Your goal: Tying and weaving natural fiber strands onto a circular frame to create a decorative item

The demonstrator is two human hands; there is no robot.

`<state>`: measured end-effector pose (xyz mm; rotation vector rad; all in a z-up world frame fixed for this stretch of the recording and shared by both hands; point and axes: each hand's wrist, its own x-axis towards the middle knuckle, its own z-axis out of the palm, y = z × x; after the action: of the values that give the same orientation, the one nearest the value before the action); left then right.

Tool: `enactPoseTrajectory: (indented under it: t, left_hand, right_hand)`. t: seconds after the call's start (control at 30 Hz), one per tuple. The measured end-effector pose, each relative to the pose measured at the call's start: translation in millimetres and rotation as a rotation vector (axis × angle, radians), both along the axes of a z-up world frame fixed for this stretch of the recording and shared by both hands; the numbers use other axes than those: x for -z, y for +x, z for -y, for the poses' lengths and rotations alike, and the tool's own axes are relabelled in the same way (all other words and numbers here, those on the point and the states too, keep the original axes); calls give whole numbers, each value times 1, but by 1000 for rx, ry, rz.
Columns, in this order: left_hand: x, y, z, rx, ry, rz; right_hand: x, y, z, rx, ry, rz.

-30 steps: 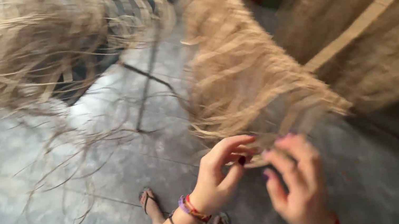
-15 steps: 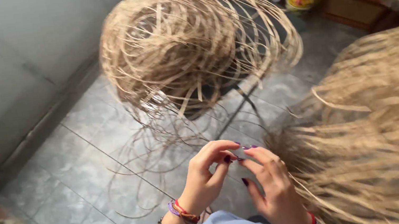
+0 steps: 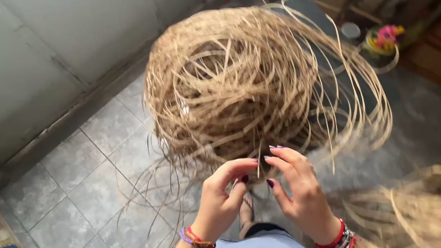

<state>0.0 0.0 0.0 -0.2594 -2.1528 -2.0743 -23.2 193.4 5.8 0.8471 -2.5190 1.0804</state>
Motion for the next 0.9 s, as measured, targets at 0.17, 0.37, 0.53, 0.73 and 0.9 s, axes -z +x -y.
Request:
enactPoseTrajectory:
  t: [0.17, 0.37, 0.53, 0.73, 0.9]
  left_hand:
    - [-5, -58, 6, -86, -4, 23]
    - [6, -94, 8, -134, 10, 104]
    - [13, -116, 16, -151, -20, 172]
    - [19, -133, 13, -160, -39, 214]
    - [23, -144, 10, -123, -71, 224]
  right_hand:
    - [7, -98, 4, -61, 39, -39]
    - [71, -201, 6, 31, 184, 65]
    - [121, -277, 10, 168, 401, 259]
    - [159, -329, 7, 210, 513, 364]
    - [159, -319, -12, 235, 233, 308]
